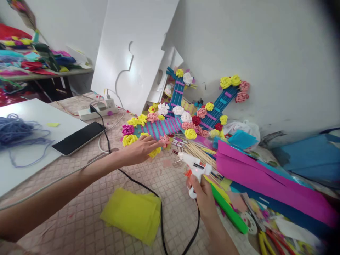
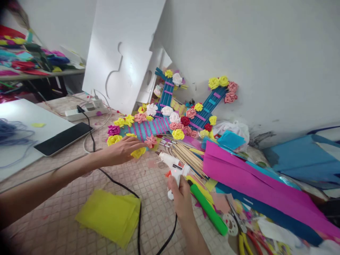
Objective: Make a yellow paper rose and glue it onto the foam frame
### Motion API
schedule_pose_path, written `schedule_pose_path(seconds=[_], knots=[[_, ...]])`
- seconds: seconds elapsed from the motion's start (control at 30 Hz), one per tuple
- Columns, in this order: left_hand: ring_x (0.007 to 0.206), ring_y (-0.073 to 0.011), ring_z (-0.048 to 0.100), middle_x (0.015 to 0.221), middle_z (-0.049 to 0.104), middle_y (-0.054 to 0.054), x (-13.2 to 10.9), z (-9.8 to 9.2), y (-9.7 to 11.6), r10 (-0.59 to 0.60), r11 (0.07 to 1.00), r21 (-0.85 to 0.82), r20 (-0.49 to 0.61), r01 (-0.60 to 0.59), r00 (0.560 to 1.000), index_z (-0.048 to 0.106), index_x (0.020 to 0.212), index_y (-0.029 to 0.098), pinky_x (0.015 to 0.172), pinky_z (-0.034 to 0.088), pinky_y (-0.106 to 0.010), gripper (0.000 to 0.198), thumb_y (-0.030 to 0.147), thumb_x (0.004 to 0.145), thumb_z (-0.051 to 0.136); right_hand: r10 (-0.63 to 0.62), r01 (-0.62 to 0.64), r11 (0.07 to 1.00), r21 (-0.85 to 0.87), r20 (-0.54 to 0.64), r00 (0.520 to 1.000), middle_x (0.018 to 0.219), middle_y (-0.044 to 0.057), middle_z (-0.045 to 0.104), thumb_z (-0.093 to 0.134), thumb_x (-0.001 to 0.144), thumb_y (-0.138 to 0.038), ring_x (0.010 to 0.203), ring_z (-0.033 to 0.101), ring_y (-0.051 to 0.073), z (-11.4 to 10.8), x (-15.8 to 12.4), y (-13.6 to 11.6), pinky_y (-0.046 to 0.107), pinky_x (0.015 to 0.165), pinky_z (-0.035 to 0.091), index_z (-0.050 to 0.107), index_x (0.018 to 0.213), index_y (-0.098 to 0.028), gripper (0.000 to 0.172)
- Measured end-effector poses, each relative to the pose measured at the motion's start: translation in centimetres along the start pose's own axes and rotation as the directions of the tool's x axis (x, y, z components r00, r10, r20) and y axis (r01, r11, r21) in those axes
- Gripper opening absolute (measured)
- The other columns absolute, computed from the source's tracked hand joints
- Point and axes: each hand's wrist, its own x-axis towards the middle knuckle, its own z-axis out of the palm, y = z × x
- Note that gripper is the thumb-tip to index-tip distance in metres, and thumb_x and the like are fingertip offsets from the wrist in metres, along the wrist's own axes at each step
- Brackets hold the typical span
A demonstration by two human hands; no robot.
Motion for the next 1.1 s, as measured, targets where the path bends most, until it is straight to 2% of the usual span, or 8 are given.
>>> schedule_pose_path(seconds=[0.1, 0.2, 0.37, 0.6, 0.73, 0.93, 1.1], knots=[[0.112, -0.0250, 0.047, 0.122, 0.055, -0.011, 0.10, 0.00, 0.05, 0.053, 0.985, 0.163, 0.061, -0.062, 0.997, 0.037, 0.136, 0.020, 0.095, 0.030, -0.038, 0.065, -0.002, 0.075, 0.050, 0.012, -0.012, 1.000, 0.016, 0.001, 1.000, 0.055, -0.005, 0.040, 0.050, 0.086, -0.052, 0.049, 0.035, 0.009, -0.05, 0.05, 0.17, 0.023, 0.046, 0.027, 0.044, 0.065, -0.020, 0.039], [0.111, -0.0245, 0.049, 0.121, 0.057, -0.011, 0.29, 0.07, 0.14, 0.064, 0.973, 0.215, 0.068, -0.078, 0.996, 0.039, 0.133, 0.019, 0.093, 0.031, -0.036, 0.059, 0.002, 0.079, 0.053, 0.012, -0.013, 1.000, 0.020, 0.009, 1.000, 0.056, -0.005, 0.040, 0.050, 0.086, -0.051, 0.049, 0.035, 0.009, -0.05, 0.03, 0.11, 0.023, 0.046, 0.027, 0.044, 0.065, -0.019, 0.039], [0.110, -0.0251, 0.050, 0.121, 0.058, -0.011, 0.59, 0.27, -0.07, 0.066, 0.975, 0.207, 0.077, -0.081, 0.995, 0.042, 0.132, 0.019, 0.092, 0.031, -0.036, 0.058, 0.011, 0.078, 0.064, 0.010, -0.010, 1.000, 0.004, 0.001, 1.000, 0.056, -0.005, 0.040, 0.050, 0.087, -0.052, 0.050, 0.035, 0.008, -0.05, 0.02, -0.01, 0.023, 0.047, 0.027, 0.044, 0.065, -0.019, 0.040], [0.111, -0.0252, 0.050, 0.123, 0.058, -0.011, 0.77, 0.49, -0.36, 0.055, 0.974, 0.216, 0.092, -0.074, 0.994, 0.044, 0.130, 0.018, 0.092, 0.029, -0.036, 0.060, 0.016, 0.076, 0.069, 0.012, -0.012, 1.000, 0.006, 0.012, 1.000, 0.056, -0.005, 0.040, 0.050, 0.087, -0.051, 0.050, 0.035, 0.008, -0.20, 0.07, 0.20, 0.023, 0.047, 0.027, 0.044, 0.065, -0.019, 0.039], [0.111, -0.0246, 0.050, 0.123, 0.058, -0.011, 0.84, 0.57, -0.54, 0.068, 0.972, 0.215, 0.108, -0.090, 0.992, 0.044, 0.130, 0.018, 0.092, 0.029, -0.035, 0.056, 0.015, 0.079, 0.067, 0.005, -0.005, 1.000, -0.003, 0.006, 1.000, 0.057, -0.004, 0.041, 0.050, 0.086, -0.051, 0.051, 0.036, 0.009, -0.19, 0.04, 0.03, 0.023, 0.047, 0.028, 0.044, 0.065, -0.019, 0.039], [0.112, -0.0228, 0.050, 0.123, 0.059, -0.009, 0.74, 0.64, -0.67, 0.101, 0.977, 0.182, 0.085, -0.115, 0.991, 0.051, 0.123, 0.018, 0.094, 0.027, -0.035, 0.038, 0.010, 0.086, 0.054, 0.007, -0.007, 1.000, -0.005, 0.004, 1.000, 0.056, -0.004, 0.041, 0.051, 0.085, -0.051, 0.050, 0.036, 0.009, -0.11, 0.04, -0.21, 0.023, 0.047, 0.029, 0.045, 0.064, -0.019, 0.039], [0.115, -0.0241, 0.047, 0.128, 0.057, -0.007, 0.60, 0.62, -0.65, 0.094, 0.980, 0.167, 0.081, -0.106, 0.992, 0.052, 0.121, 0.020, 0.095, 0.027, -0.036, 0.041, 0.014, 0.082, 0.062, 0.017, -0.017, 1.000, -0.001, 0.004, 1.000, 0.058, -0.004, 0.042, 0.051, 0.085, -0.052, 0.051, 0.037, 0.009, -0.15, 0.03, -0.18, 0.023, 0.048, 0.029, 0.045, 0.066, -0.019, 0.038]])
